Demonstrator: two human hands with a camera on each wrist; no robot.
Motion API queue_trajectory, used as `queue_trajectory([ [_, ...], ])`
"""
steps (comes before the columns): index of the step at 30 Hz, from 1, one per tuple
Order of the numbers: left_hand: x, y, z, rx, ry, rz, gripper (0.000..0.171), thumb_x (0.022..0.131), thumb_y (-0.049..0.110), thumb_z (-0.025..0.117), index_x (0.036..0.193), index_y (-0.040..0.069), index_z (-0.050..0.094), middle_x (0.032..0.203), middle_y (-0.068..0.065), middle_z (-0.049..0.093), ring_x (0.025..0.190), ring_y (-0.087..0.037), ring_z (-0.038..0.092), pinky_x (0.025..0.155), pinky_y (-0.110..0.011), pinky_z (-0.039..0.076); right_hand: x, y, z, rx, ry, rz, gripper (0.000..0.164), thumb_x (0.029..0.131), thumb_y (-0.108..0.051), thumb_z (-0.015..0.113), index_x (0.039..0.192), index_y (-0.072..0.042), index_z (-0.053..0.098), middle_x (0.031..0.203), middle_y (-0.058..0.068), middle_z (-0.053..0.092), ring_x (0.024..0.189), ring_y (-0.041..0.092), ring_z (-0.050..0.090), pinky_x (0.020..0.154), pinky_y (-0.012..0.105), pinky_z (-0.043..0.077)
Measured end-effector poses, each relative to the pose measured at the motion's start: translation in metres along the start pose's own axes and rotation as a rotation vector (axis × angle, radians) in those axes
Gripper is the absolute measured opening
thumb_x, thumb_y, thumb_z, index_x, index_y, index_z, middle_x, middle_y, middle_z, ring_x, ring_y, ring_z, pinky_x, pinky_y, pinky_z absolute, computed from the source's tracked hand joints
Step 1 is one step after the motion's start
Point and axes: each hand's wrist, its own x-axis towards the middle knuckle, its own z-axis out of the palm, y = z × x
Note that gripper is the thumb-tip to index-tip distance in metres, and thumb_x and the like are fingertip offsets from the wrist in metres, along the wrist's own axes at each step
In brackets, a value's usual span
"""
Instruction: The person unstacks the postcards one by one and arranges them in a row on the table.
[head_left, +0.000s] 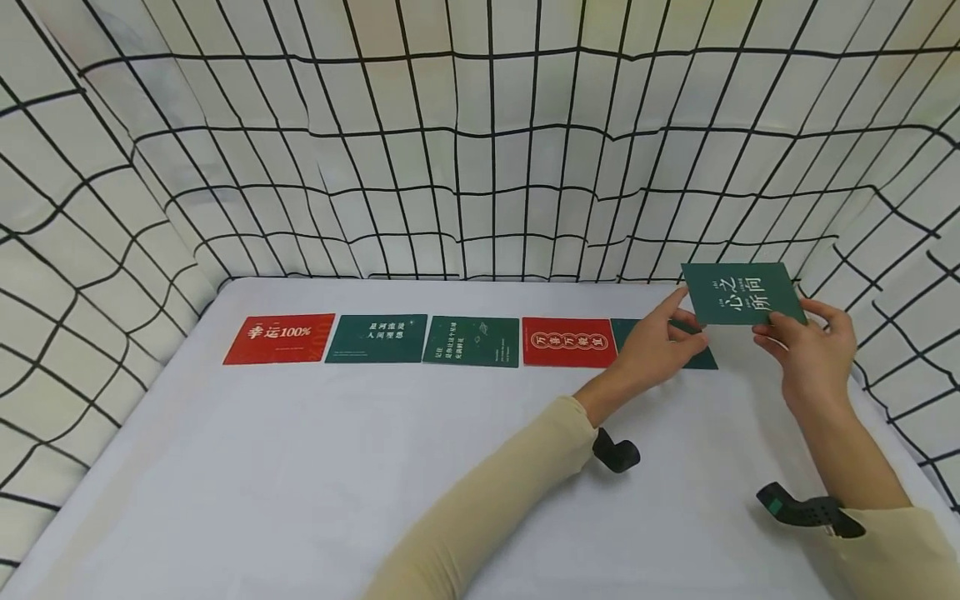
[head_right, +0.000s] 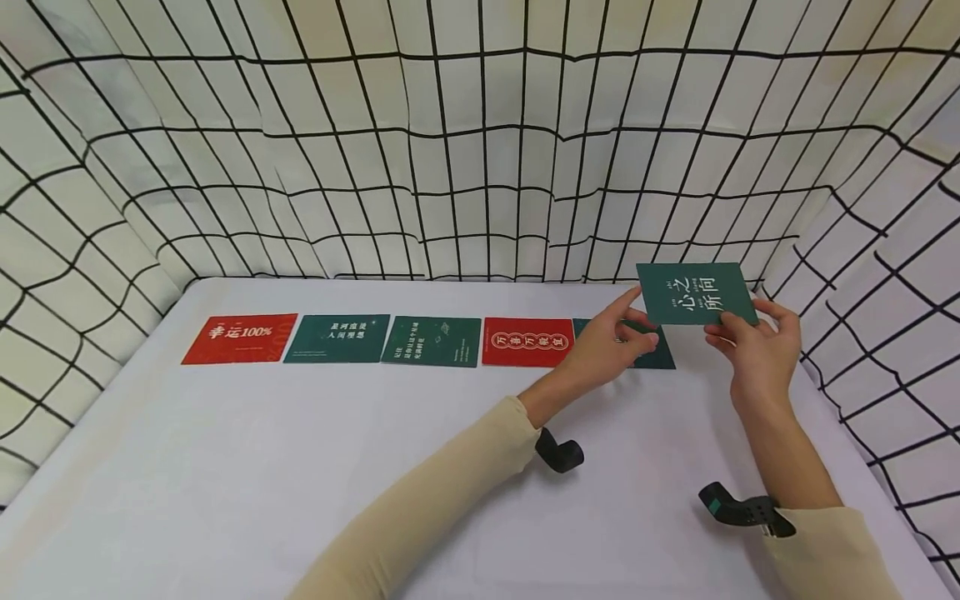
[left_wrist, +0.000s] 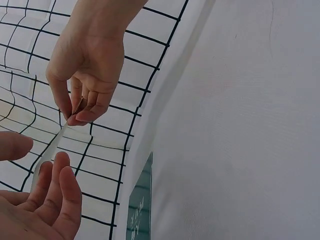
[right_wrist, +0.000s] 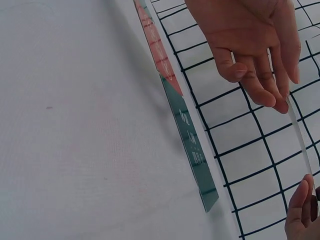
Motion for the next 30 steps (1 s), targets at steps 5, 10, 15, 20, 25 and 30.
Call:
queue_trajectory([
  [5,0.001,-0.001,0.007,0.0,-0.02,-0.029,0.075,0.101,0.024,0.069,0.164,0.029,0.03,0.131,0.006,0.066,0.092,0.003,0.062,0.068,-0.016,0.053,-0.001,0.002,-0.008,0.019,0.002,0.024,0.049,0.096,-0.004,0.072,0.127,-0.025,0.04,0.103,-0.002,0.068,0.068,0.011,0.075,0.068,0.02,0.063],
  [10,0.004,-0.005,0.01,-0.021,-0.024,-0.029,0.073,0.101,0.023,0.069,0.164,0.028,0.032,0.132,0.005,0.066,0.094,0.002,0.063,0.071,-0.016,0.053,0.002,0.003,-0.01,0.002,0.019,0.039,0.048,0.097,-0.004,0.07,0.127,-0.026,0.04,0.106,-0.003,0.066,0.068,0.011,0.074,0.068,0.019,0.062],
  [15,0.006,-0.007,0.013,-0.036,-0.034,-0.044,0.071,0.101,0.022,0.069,0.163,0.027,0.035,0.134,0.008,0.066,0.096,0.003,0.064,0.072,-0.015,0.053,0.007,0.004,-0.013,-0.017,0.026,0.062,0.049,0.096,-0.005,0.072,0.126,-0.026,0.04,0.111,-0.002,0.061,0.069,0.01,0.074,0.068,0.019,0.062],
  [20,0.007,-0.008,0.022,-0.018,-0.053,-0.036,0.069,0.101,0.021,0.069,0.162,0.026,0.038,0.137,0.011,0.065,0.101,0.005,0.065,0.076,-0.013,0.054,0.013,0.004,-0.024,-0.05,0.033,0.083,0.055,0.095,-0.008,0.074,0.133,-0.026,0.039,0.109,-0.003,0.061,0.071,0.009,0.075,0.069,0.019,0.062],
  [25,0.008,-0.012,0.033,-0.009,-0.062,-0.021,0.069,0.1,0.019,0.07,0.162,0.02,0.038,0.144,0.007,0.062,0.103,0.005,0.065,0.08,-0.011,0.053,0.018,0.005,-0.034,-0.118,0.042,0.121,0.069,0.098,-0.008,0.071,0.151,-0.024,0.031,0.111,-0.002,0.056,0.073,0.006,0.073,0.072,0.017,0.062],
  [30,0.008,-0.015,0.044,-0.019,-0.087,-0.061,0.073,0.099,0.02,0.071,0.163,0.02,0.035,0.143,0.007,0.061,0.103,0.004,0.065,0.078,-0.012,0.053,0.023,0.006,-0.047,-0.185,0.025,0.154,0.081,0.099,-0.008,0.069,0.163,-0.02,0.021,0.101,-0.007,0.059,0.073,0.003,0.072,0.072,0.016,0.061],
])
